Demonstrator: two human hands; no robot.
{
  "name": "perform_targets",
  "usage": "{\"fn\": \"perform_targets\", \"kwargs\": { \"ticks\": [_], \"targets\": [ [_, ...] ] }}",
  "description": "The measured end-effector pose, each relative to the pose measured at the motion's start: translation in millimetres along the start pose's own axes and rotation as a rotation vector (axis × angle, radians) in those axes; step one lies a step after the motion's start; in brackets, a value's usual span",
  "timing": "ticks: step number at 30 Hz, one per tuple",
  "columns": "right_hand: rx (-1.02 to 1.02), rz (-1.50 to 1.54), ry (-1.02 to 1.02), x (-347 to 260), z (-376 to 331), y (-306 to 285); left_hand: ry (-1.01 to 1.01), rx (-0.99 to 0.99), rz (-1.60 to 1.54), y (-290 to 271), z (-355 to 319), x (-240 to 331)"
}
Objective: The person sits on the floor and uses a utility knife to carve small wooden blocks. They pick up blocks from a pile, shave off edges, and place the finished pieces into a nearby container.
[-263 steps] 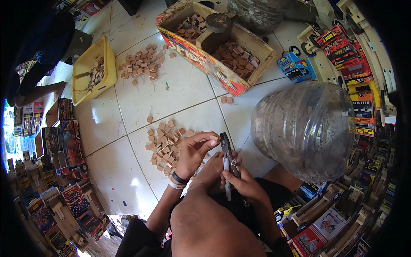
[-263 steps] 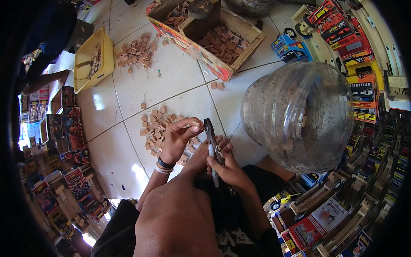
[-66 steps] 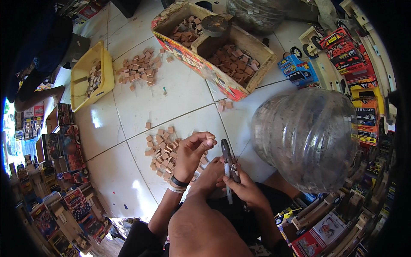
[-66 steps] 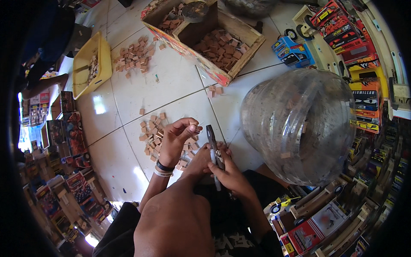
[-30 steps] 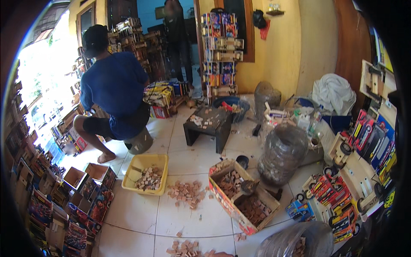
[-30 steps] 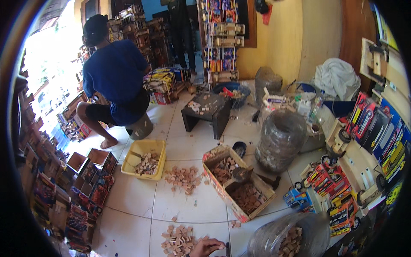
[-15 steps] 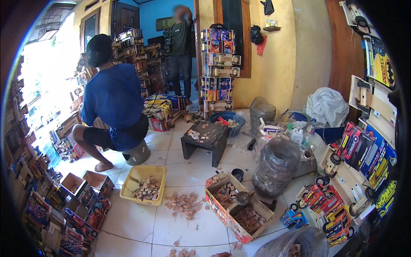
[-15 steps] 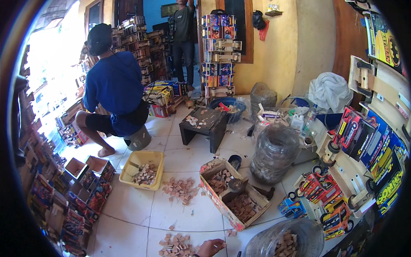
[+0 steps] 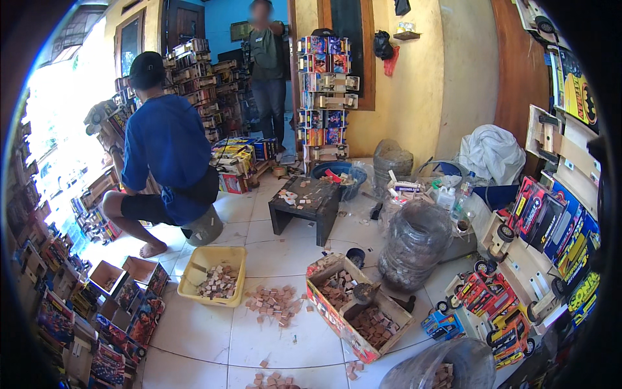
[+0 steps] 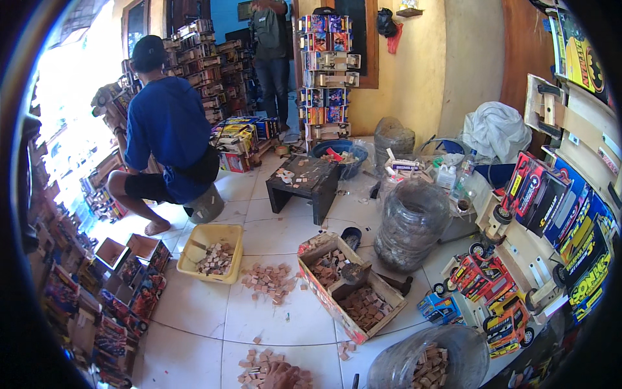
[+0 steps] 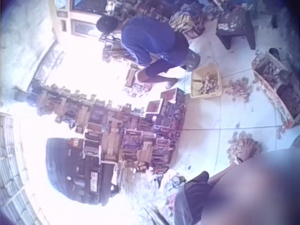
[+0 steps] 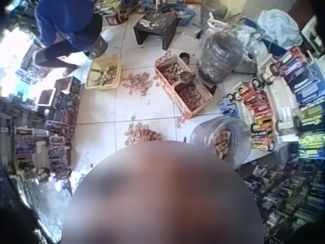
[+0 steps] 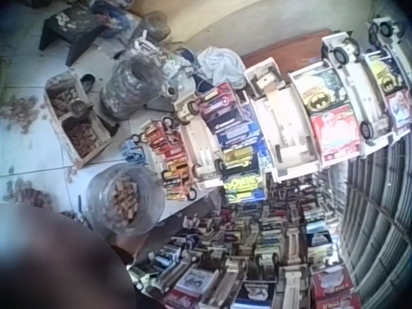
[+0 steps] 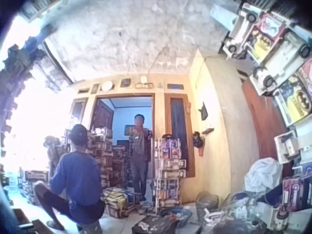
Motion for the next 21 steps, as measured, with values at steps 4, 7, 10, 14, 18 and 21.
{"fn": "perform_targets", "kwargs": {
  "ticks": [4,7,10,14,18,21],
  "targets": [
    [-0.027,-0.079,0.029,-46,2,10,-0.040,-0.096,-0.163,13,10,-13],
    [-0.021,-0.177,0.087,-51,5,11,-0.104,-0.244,-0.325,31,11,-27],
    [-0.024,-0.221,0.074,-50,6,10,-0.202,-0.490,-0.523,59,6,-39],
    [-0.065,-0.193,0.101,-48,5,14,-0.315,-0.839,-0.703,80,-16,-34],
    [-0.057,-0.301,-0.057,-78,3,15,-0.226,-0.287,-0.662,12,3,-25],
    [-0.110,-0.375,0.184,-69,0,18,-0.031,-0.083,-0.873,-31,17,3]
  ]
}}
Point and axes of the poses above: each hand's wrist, its own z-axis towards the middle knuckle, its own y-axis out of the palm, x = y × z, the point moved 10 cm from there along z, towards the middle knuckle
